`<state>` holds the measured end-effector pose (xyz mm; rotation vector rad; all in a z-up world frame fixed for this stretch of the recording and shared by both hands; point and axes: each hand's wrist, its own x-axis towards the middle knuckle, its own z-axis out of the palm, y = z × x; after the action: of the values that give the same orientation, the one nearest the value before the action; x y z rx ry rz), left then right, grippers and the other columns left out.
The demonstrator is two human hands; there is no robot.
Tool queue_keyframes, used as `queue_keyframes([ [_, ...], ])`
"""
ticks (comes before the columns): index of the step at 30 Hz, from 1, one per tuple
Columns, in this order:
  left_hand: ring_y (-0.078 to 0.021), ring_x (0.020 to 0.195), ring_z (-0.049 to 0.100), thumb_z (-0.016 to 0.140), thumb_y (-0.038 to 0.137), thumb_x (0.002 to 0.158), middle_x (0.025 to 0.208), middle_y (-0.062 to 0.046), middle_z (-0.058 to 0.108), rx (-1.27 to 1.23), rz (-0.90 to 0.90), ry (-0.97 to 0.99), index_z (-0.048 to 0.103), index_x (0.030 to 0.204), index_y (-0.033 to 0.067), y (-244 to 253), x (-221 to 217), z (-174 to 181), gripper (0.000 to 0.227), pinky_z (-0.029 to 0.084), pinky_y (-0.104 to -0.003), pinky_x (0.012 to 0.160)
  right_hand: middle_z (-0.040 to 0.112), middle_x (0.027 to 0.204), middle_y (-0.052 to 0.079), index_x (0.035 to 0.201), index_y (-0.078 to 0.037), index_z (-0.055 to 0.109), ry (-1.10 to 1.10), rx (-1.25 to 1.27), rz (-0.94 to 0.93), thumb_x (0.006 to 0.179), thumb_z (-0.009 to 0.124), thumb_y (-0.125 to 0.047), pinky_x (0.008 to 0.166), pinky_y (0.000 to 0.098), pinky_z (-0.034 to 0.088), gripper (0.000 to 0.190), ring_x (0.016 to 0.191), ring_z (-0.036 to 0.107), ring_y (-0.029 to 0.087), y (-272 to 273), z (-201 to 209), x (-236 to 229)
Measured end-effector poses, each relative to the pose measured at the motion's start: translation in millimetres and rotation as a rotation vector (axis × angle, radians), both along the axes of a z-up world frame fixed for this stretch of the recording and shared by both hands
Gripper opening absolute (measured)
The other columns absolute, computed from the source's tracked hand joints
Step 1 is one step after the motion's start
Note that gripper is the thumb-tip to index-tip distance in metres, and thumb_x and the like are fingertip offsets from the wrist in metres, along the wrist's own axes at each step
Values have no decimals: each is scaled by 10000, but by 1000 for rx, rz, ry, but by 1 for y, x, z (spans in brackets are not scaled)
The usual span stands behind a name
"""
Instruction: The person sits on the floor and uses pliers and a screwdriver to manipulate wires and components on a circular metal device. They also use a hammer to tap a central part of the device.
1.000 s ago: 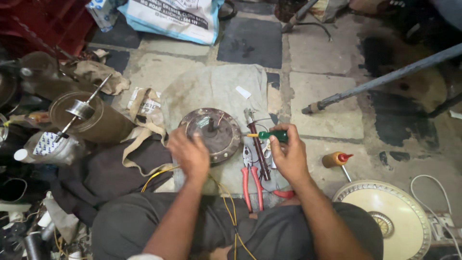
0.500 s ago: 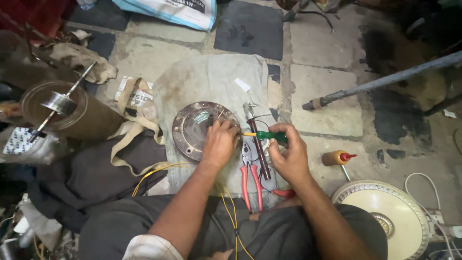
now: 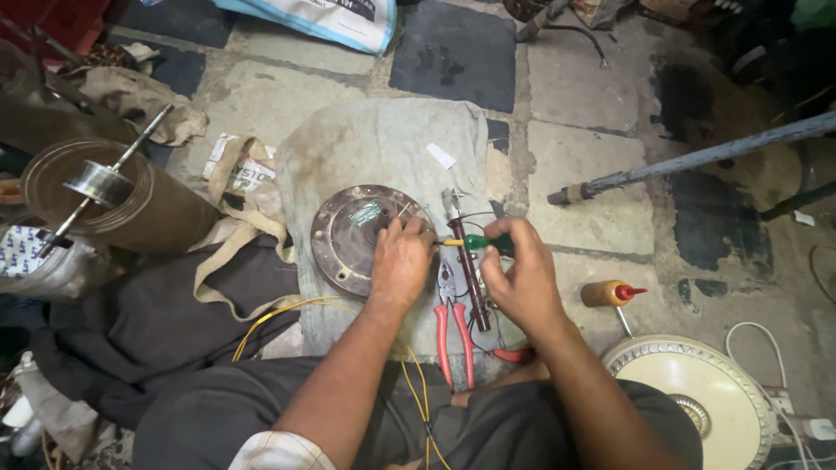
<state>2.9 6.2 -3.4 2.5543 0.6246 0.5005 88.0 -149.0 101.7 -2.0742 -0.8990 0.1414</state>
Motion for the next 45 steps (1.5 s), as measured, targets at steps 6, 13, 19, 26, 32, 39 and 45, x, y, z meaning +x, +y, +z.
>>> queue_keyframes([
  [6,-281,1067,573,633,160,881,1080,-51,651,69,23,-13,748,922,103,-6,0,-5,134,450,-440,909,737,1013,81,1182,-45,595,-48,-3,248,859,667,-47,744,281,559,331,863,724,139,28,18,28],
  [13,-279,1117,568,581,140,890,1114,-57,632,97,-3,22,725,941,92,-13,0,-15,160,440,-423,913,723,1013,37,1123,-45,639,262,78,198,856,643,-7,792,255,549,269,917,668,98,22,3,45],
  [19,-274,1125,567,571,155,905,1162,-59,631,94,11,19,721,958,80,-15,0,-19,176,434,-427,905,728,909,56,1114,6,712,302,302,156,1077,528,-165,829,281,548,254,887,676,131,14,-24,42],
  [26,-264,1132,572,560,131,880,1101,-71,619,118,-54,103,717,947,89,-16,-1,-23,176,438,-412,900,528,702,75,1028,-2,606,730,1009,104,965,445,-56,657,329,474,182,640,503,166,53,-64,20],
  [32,-266,1110,578,555,121,892,1081,-84,618,89,-48,37,706,940,91,-16,1,-21,161,441,-417,898,489,685,67,917,10,566,648,1024,-10,918,432,-66,638,341,460,154,614,453,164,55,-65,8],
  [39,-285,1138,573,560,110,846,1078,-88,623,91,-46,-25,705,938,83,-15,2,-17,174,440,-421,887,464,666,82,867,15,533,769,966,152,881,444,-95,594,330,399,142,601,409,165,55,-69,20],
  [45,-268,1118,572,565,161,918,1084,-79,618,4,-66,93,716,998,88,-16,7,-15,186,438,-434,911,468,670,69,880,5,555,870,1040,398,930,456,-94,572,327,406,149,590,433,167,53,-67,47],
])
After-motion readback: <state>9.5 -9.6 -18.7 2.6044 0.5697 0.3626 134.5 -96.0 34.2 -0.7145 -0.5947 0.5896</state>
